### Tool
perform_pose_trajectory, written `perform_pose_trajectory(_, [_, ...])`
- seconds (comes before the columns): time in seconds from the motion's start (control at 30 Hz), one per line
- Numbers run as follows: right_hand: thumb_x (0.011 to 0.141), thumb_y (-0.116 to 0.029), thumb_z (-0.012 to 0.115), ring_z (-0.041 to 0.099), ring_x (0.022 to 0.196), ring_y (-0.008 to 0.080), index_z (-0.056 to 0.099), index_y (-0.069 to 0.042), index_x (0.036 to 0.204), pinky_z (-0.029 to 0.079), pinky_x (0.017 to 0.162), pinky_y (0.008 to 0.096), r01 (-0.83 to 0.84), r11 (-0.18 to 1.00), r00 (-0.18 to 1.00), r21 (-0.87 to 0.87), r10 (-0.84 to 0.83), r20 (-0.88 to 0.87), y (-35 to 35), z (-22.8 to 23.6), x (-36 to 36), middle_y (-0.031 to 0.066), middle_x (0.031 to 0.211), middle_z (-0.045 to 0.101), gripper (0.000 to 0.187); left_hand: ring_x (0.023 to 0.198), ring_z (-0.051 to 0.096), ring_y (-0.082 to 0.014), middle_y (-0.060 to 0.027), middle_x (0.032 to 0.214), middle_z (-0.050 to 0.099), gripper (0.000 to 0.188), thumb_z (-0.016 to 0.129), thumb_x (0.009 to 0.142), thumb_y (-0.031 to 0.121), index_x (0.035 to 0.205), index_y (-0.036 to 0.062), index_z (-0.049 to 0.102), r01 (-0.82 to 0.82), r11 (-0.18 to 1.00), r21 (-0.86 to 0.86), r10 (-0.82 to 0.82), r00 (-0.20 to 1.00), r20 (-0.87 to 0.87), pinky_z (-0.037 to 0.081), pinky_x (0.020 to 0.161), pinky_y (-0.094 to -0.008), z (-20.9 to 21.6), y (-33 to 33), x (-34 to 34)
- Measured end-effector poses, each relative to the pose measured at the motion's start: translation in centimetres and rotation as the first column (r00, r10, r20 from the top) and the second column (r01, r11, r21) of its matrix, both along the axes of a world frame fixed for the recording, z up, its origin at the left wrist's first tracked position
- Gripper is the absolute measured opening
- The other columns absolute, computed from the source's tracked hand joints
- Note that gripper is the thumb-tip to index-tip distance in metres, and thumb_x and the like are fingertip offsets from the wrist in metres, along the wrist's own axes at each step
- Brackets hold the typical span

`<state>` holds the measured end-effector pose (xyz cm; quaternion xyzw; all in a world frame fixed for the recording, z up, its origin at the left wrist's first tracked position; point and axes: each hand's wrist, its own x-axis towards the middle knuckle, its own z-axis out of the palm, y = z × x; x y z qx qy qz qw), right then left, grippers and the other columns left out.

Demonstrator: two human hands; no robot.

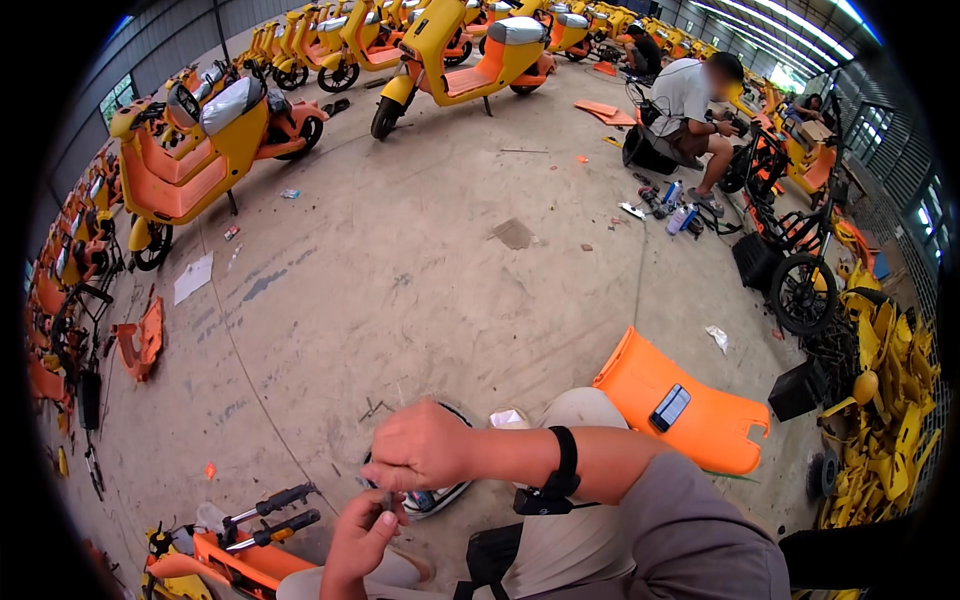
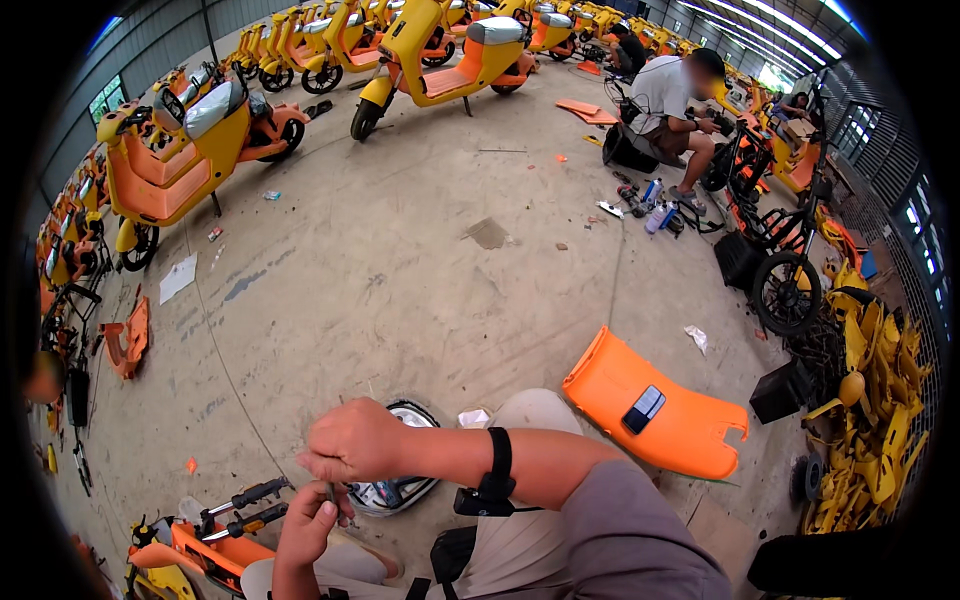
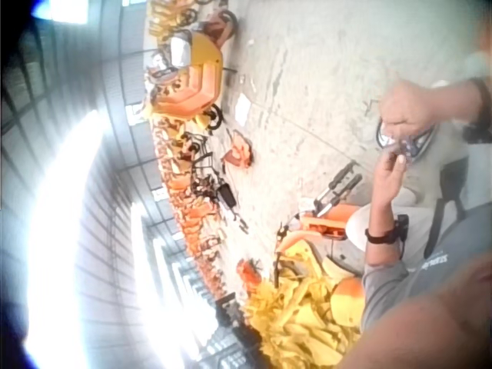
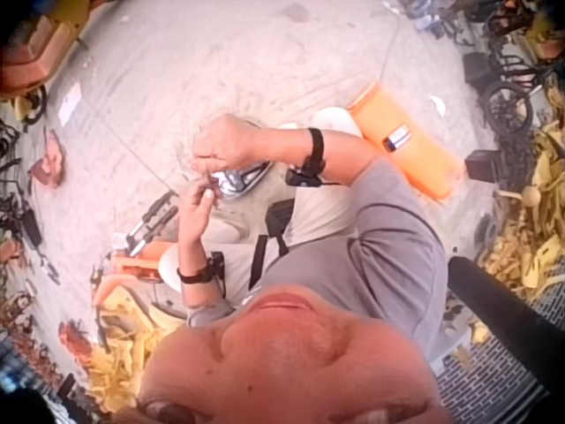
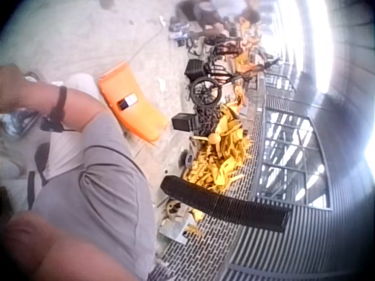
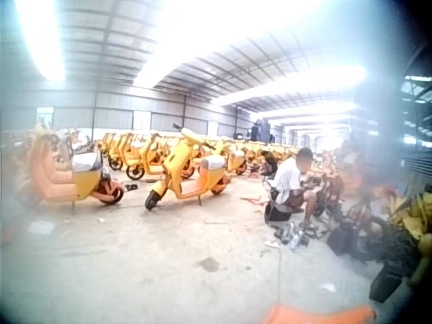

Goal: The person threads a metal axle through a series of washers and small black mechanical components by hand, holding the axle vertically and sliding the pieces onto it.

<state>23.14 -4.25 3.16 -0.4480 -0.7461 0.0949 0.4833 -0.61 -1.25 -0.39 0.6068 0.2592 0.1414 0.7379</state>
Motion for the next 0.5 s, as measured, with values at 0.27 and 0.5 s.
perform_pose_trajectory(0.27, [0.088,-0.027,0.066,0.055,0.056,0.0286,0.054,-0.009,0.064,0.043,0.048,0.0406,-0.05,0.997,0.998,0.053,0.052,-0.021,-0.3,-0.7,-1.1,0.0069,0.062,0.052,0.032,0.094,0.059,-0.0194,-0.0102,0.099,0.062,0.035,0.055,0.1,0.027,0.121,-0.0012,0.053,-0.034,0.997,-0.07,0.038,0.998,0.058,0.048,0.084,-0.0353,-2.1,-0.9,0.8])
perform_pose_trajectory(0.5, [0.083,-0.026,0.07,0.059,0.062,0.028,0.061,-0.008,0.074,0.047,0.053,0.0383,-0.144,0.989,0.989,-0.042,0.142,-0.034,-0.2,-1.5,-1.1,0.0062,0.07,0.058,0.022,0.096,0.06,-0.0197,-0.0106,0.104,0.064,0.022,0.054,0.1,0.02,0.112,0.0007,0.059,-0.034,0.998,-0.047,0.038,0.997,0.068,0.048,0.09,-0.036,-3.5,-0.4,0.1])
